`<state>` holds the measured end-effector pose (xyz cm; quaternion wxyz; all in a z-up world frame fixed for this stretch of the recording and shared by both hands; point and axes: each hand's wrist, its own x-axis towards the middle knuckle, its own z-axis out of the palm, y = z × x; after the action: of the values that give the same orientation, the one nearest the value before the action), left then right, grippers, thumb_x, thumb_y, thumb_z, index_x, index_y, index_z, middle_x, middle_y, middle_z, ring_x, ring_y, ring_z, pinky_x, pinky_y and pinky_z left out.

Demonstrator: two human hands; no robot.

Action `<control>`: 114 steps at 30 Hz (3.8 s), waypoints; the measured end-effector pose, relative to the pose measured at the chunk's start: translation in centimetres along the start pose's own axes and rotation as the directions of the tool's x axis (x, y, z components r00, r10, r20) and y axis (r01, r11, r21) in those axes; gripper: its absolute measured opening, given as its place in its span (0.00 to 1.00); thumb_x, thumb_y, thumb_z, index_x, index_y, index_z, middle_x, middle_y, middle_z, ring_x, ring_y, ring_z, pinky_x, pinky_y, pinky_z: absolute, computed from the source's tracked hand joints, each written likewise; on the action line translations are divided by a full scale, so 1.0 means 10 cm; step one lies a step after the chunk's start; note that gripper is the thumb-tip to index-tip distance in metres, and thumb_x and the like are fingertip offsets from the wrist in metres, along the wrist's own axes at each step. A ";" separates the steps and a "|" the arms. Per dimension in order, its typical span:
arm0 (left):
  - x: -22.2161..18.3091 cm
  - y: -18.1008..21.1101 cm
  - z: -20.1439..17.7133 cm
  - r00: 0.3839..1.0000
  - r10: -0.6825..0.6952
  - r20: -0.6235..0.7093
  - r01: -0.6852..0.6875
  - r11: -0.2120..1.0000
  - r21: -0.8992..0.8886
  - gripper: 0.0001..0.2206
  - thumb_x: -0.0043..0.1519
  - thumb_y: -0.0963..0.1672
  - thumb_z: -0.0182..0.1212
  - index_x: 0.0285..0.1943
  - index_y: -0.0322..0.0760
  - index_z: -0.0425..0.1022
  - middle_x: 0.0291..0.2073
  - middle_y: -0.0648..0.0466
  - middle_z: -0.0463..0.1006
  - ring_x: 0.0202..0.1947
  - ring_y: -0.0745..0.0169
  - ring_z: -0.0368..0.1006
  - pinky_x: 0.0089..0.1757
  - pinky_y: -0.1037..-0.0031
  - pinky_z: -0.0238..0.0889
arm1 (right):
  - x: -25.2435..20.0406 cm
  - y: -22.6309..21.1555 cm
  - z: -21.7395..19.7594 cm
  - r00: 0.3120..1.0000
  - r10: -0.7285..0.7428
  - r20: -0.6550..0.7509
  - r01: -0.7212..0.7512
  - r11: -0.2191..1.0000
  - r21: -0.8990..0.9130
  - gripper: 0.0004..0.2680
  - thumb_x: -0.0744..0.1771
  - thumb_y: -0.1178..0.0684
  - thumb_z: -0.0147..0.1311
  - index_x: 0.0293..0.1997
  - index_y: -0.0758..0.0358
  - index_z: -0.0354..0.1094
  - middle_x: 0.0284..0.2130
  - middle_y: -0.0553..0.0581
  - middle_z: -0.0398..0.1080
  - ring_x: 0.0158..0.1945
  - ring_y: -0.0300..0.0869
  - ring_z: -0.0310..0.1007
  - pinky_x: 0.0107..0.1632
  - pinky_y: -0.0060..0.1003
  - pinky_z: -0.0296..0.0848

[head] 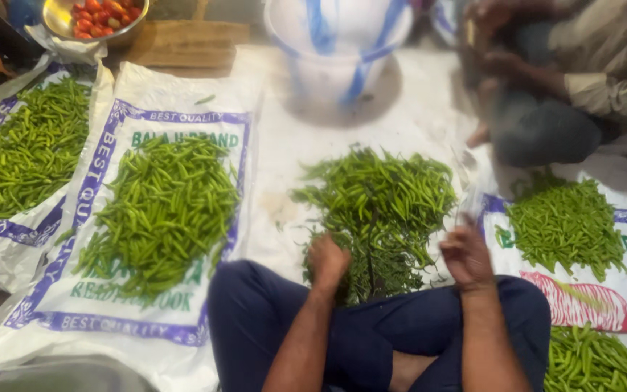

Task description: The person sits cross-legged on the floor and uses a small knife to trim the stems off green chilies. They pick up chilies from a pile in front of them, cut the stems, and place the trimmed chilies onto a large white sack labeled 'Best Quality'.

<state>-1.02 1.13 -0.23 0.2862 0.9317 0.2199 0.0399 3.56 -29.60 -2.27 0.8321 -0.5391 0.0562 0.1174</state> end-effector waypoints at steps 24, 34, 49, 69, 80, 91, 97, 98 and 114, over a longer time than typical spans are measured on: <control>-0.30 0.41 -0.12 0.792 0.425 0.438 0.069 0.651 -0.756 0.15 0.64 0.48 0.63 0.48 0.29 0.83 0.35 0.49 0.83 0.36 0.65 0.76 0.39 0.73 0.70 | -0.15 0.11 0.67 0.971 0.214 0.109 -0.222 0.972 0.071 0.03 0.69 0.53 0.53 0.43 0.57 0.69 0.28 0.50 0.73 0.26 0.34 0.67 0.28 0.28 0.64; -0.26 0.16 0.10 0.963 0.020 0.269 0.030 0.983 -0.179 0.10 0.57 0.44 0.62 0.37 0.28 0.83 0.36 0.33 0.81 0.40 0.35 0.80 0.44 0.57 0.72 | -0.41 -0.10 1.00 0.989 -0.145 0.017 0.142 0.928 -0.344 0.02 0.68 0.58 0.57 0.39 0.57 0.74 0.26 0.50 0.74 0.25 0.34 0.71 0.29 0.31 0.71; -0.30 0.36 -0.52 0.890 -0.109 0.443 0.147 0.988 -0.053 0.14 0.58 0.46 0.63 0.49 0.35 0.81 0.43 0.40 0.83 0.45 0.41 0.79 0.49 0.55 0.70 | 0.47 0.31 1.00 0.993 -0.076 -0.095 -0.090 0.074 -0.993 0.14 0.64 0.45 0.66 0.53 0.53 0.77 0.49 0.59 0.77 0.51 0.52 0.76 0.54 0.44 0.72; -0.34 0.43 -0.44 0.885 0.251 0.392 0.228 0.501 -0.835 0.11 0.60 0.45 0.68 0.47 0.34 0.82 0.27 0.57 0.80 0.23 0.74 0.72 0.26 0.79 0.63 | -0.26 -0.08 0.87 0.963 0.127 0.239 -0.050 0.952 -0.302 0.08 0.71 0.52 0.49 0.48 0.63 0.72 0.26 0.47 0.67 0.28 0.33 0.64 0.31 0.28 0.66; -0.18 0.28 -0.10 0.799 0.394 0.454 0.393 0.229 -0.891 0.06 0.67 0.42 0.63 0.45 0.31 0.80 0.29 0.57 0.78 0.26 0.73 0.69 0.29 0.79 0.62 | -0.24 0.08 1.03 0.987 0.114 0.114 -0.090 0.976 -0.200 0.05 0.67 0.59 0.58 0.46 0.62 0.72 0.31 0.54 0.74 0.30 0.39 0.70 0.33 0.33 0.72; -0.04 -0.01 -0.05 0.994 0.106 0.035 -0.101 0.986 -0.134 0.24 0.49 0.43 0.71 0.55 0.26 0.75 0.50 0.33 0.77 0.51 0.31 0.73 0.52 0.49 0.65 | 0.29 0.24 0.19 0.990 -0.078 -0.119 0.002 0.845 -0.534 0.12 0.64 0.53 0.65 0.53 0.57 0.76 0.33 0.47 0.75 0.33 0.37 0.71 0.37 0.35 0.67; -0.20 0.16 -0.21 0.947 0.040 0.319 0.025 0.980 -0.199 0.18 0.55 0.43 0.66 0.54 0.36 0.81 0.47 0.40 0.82 0.49 0.42 0.78 0.54 0.58 0.68 | 0.35 0.32 1.08 0.987 -0.139 0.081 0.060 -0.150 -0.987 0.09 0.63 0.50 0.64 0.44 0.54 0.79 0.41 0.62 0.77 0.46 0.55 0.75 0.48 0.48 0.74; -0.20 0.16 -0.22 0.949 0.024 0.314 0.052 0.971 -0.234 0.17 0.55 0.44 0.66 0.54 0.37 0.82 0.46 0.40 0.82 0.48 0.42 0.79 0.53 0.58 0.69 | 0.36 0.29 1.10 0.990 -0.127 0.054 0.043 -0.092 -0.995 0.08 0.63 0.50 0.63 0.44 0.54 0.80 0.41 0.62 0.77 0.46 0.54 0.76 0.50 0.47 0.74; -0.10 0.11 -0.03 0.976 0.023 0.218 0.114 0.797 -0.593 0.10 0.57 0.45 0.66 0.44 0.38 0.85 0.34 0.48 0.85 0.35 0.58 0.81 0.41 0.69 0.73 | 0.19 0.12 0.88 0.987 -0.144 0.078 0.110 0.230 -0.967 0.10 0.61 0.54 0.62 0.45 0.56 0.78 0.42 0.59 0.78 0.46 0.51 0.79 0.51 0.43 0.76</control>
<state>-1.50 0.05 0.64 0.5901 0.7855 0.1863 0.0002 4.75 -20.88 -0.13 0.3296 -0.9407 -0.0603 0.0519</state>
